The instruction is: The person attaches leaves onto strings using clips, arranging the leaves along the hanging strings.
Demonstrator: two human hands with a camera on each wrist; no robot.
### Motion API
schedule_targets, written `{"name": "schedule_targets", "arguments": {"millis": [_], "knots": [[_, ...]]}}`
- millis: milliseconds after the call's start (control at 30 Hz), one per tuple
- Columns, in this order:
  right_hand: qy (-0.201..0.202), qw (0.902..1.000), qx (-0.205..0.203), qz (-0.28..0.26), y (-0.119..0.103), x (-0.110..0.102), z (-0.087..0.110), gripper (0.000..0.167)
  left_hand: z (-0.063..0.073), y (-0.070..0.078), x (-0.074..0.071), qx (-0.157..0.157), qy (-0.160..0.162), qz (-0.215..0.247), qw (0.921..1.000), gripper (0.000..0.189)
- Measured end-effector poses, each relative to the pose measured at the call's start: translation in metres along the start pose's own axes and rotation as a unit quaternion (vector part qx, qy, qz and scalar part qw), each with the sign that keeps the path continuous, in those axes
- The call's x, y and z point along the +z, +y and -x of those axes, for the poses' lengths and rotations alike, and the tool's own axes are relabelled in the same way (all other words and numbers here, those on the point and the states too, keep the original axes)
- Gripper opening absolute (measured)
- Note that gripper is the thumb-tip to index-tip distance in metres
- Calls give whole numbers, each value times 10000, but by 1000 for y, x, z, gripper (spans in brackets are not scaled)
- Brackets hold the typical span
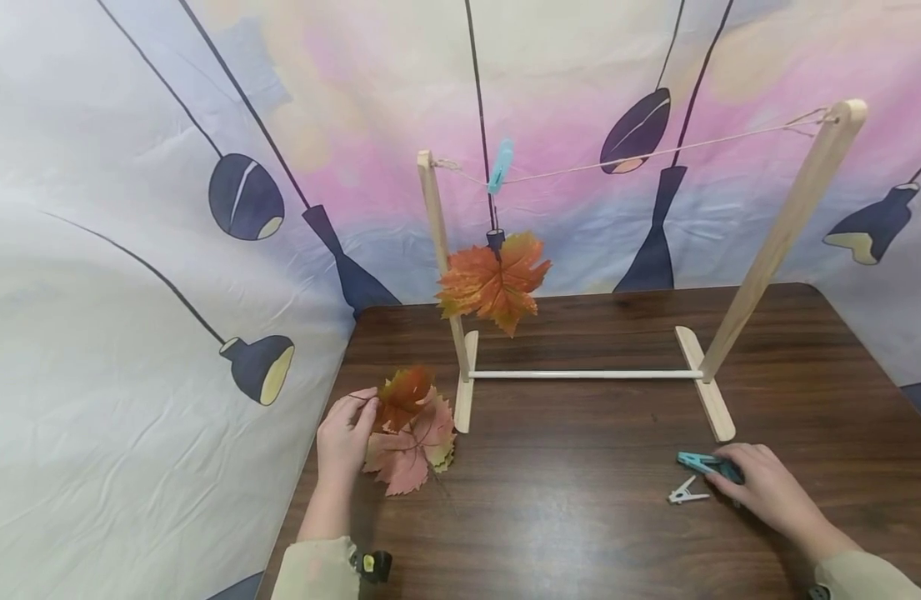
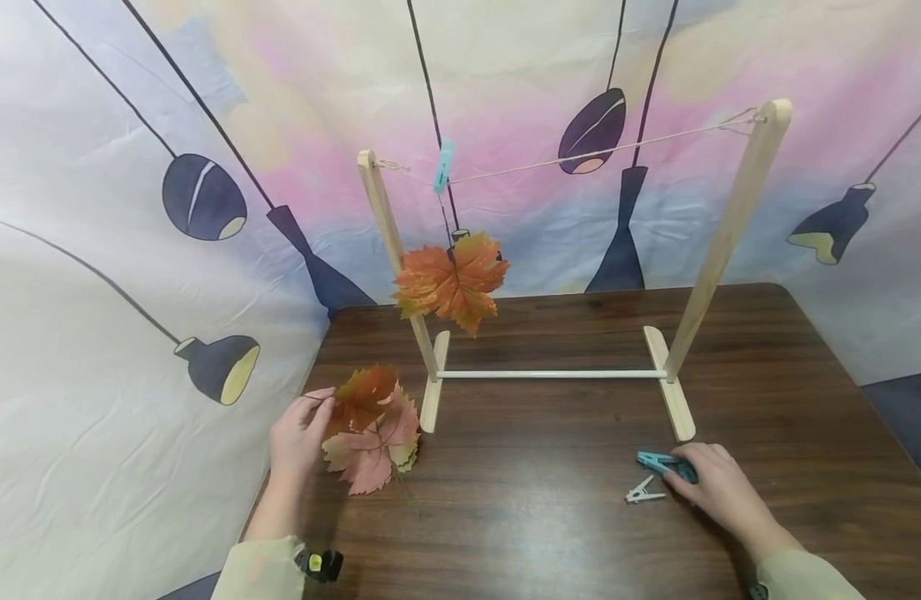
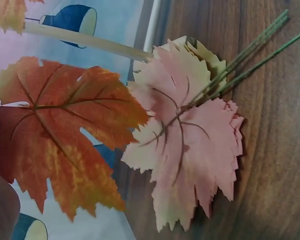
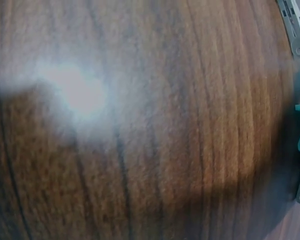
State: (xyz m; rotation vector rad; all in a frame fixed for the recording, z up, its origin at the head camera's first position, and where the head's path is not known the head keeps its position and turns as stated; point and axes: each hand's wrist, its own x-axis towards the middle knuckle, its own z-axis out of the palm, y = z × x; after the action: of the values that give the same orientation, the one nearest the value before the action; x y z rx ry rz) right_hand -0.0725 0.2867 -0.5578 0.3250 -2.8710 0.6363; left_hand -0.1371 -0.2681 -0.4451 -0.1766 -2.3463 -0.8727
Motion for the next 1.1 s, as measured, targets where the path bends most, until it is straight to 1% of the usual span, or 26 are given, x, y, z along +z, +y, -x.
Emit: {"name": "schedule_targets", "arguments": {"millis": [67, 133, 200, 300, 400, 567, 633, 700, 767, 933, 1033, 1100], "knots": [[-107, 9997, 161, -114, -2, -2, -1, 28, -1, 2, 0, 91, 19, 39, 9999, 8], [-72, 9995, 243, -203, -3, -3, -2, 30, -3, 5, 1, 181, 49, 112, 9998, 7], [3, 9992, 269, -284, -4, -4, -3, 31, -5, 9, 2, 282, 66, 203, 9994, 7], [218, 9988, 296, -332, -6, -5, -4, 32, -9, 14, 6, 401, 74, 359, 9985, 7], [260, 9980, 419, -405, -8, -6, -6, 34, -12, 20, 12, 503, 51, 530, 9973, 7], [448, 9964, 502, -515, -11, -9, -11, 35, -17, 32, 22, 498, -154, 803, 9954, 6], [526, 9955, 537, -571, -14, -11, -13, 36, -19, 37, 25, 419, -267, 891, 9948, 7], [610, 9945, 582, -621, -17, -12, -15, 36, -20, 42, 28, 418, -296, 984, 9938, 9], [748, 9931, 578, -689, -21, -14, -18, 35, -22, 48, 30, 498, -270, 1077, 9926, 9], [1103, 9897, 414, -815, -31, -18, -27, 32, -27, 59, 38, 776, -65, 1223, 9894, 12], [1182, 9884, 381, -874, -36, -21, -31, 31, -29, 64, 43, 758, -13, 1362, 9878, 12], [1241, 9874, 382, -901, -39, -21, -33, 30, -31, 68, 45, 669, -25, 1492, 9865, 11]]}}
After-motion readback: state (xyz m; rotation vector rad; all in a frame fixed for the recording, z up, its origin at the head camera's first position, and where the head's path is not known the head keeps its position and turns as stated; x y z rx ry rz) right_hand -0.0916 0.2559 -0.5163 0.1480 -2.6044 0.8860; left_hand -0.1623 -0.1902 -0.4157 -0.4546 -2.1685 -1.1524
